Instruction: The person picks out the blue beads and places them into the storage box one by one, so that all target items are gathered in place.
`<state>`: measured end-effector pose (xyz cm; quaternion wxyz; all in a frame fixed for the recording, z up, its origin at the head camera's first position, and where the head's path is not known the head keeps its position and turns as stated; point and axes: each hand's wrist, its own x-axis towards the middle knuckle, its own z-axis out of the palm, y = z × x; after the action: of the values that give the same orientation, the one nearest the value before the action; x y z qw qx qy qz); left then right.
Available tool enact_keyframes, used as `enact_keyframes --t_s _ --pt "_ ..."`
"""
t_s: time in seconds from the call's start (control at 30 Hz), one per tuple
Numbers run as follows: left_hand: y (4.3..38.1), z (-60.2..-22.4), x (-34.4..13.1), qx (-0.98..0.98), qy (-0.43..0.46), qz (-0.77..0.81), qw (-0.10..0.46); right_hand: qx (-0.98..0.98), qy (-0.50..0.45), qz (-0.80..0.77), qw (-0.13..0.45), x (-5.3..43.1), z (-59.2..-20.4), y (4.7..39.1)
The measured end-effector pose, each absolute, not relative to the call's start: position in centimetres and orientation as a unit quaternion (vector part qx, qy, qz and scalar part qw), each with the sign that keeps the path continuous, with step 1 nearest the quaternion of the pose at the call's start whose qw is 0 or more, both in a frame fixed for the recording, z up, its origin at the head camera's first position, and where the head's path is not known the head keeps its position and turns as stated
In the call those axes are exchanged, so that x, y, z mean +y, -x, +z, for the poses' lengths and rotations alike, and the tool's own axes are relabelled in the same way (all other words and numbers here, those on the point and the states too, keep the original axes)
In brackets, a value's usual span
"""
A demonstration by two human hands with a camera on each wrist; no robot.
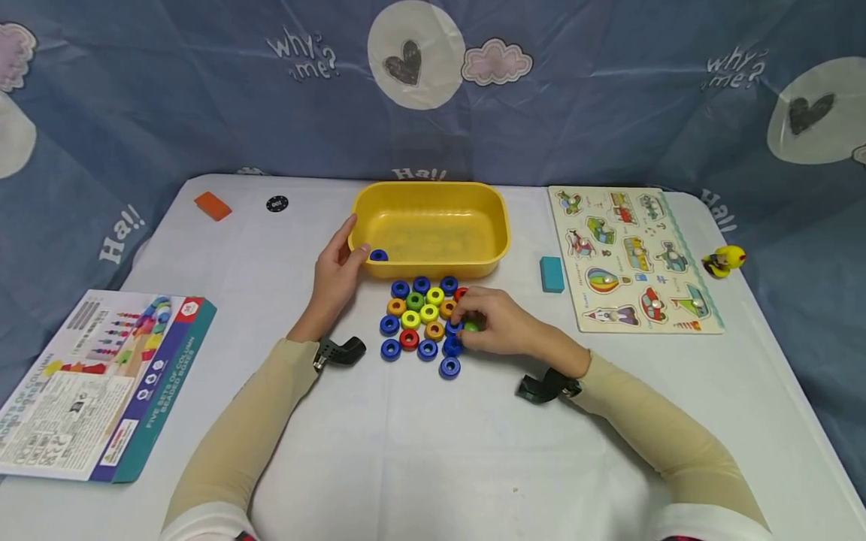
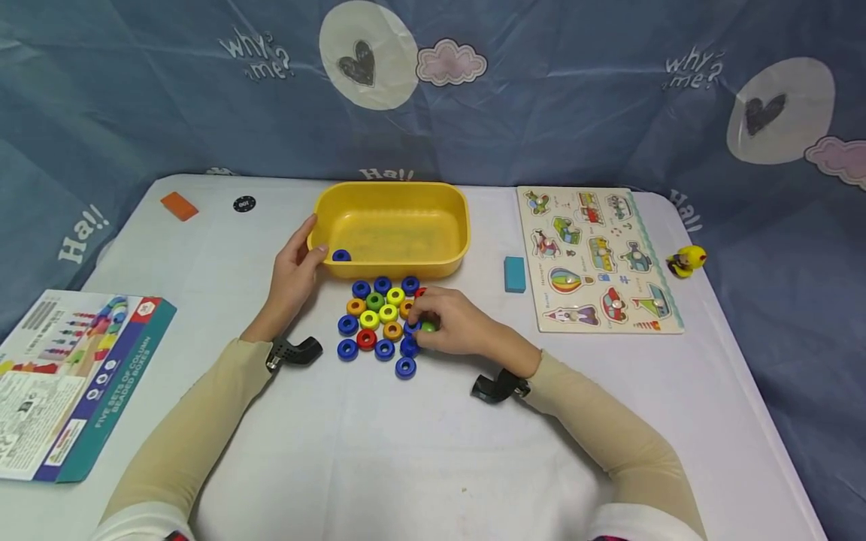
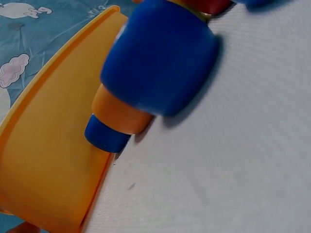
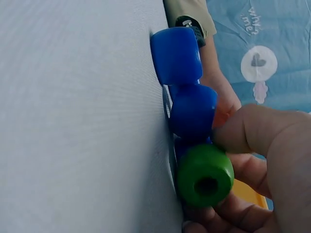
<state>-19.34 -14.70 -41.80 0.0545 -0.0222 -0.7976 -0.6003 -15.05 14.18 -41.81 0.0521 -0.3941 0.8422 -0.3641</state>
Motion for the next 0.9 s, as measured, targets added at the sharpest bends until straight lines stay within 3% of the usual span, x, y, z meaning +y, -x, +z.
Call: enact_keyframes --t_s 0.2,0.43,0.9 --pt "18.6 -40.1 -14.4 -0.796 0.023 -0.604 0.044 0.84 0.404 -0.359 0.044 14.2 -42.0 15.3" --pt "20.0 -42.8 -15.3 -0.798 0.016 -0.6 0.055 0.851 0.41 -0.325 0.047 13.9 -41.3 15.2" --pt "18.5 -40.4 -14.5 -0.793 0.019 -0.607 0.048 0.823 0.408 -0.392 -0.042 13.4 -35.8 19.3"
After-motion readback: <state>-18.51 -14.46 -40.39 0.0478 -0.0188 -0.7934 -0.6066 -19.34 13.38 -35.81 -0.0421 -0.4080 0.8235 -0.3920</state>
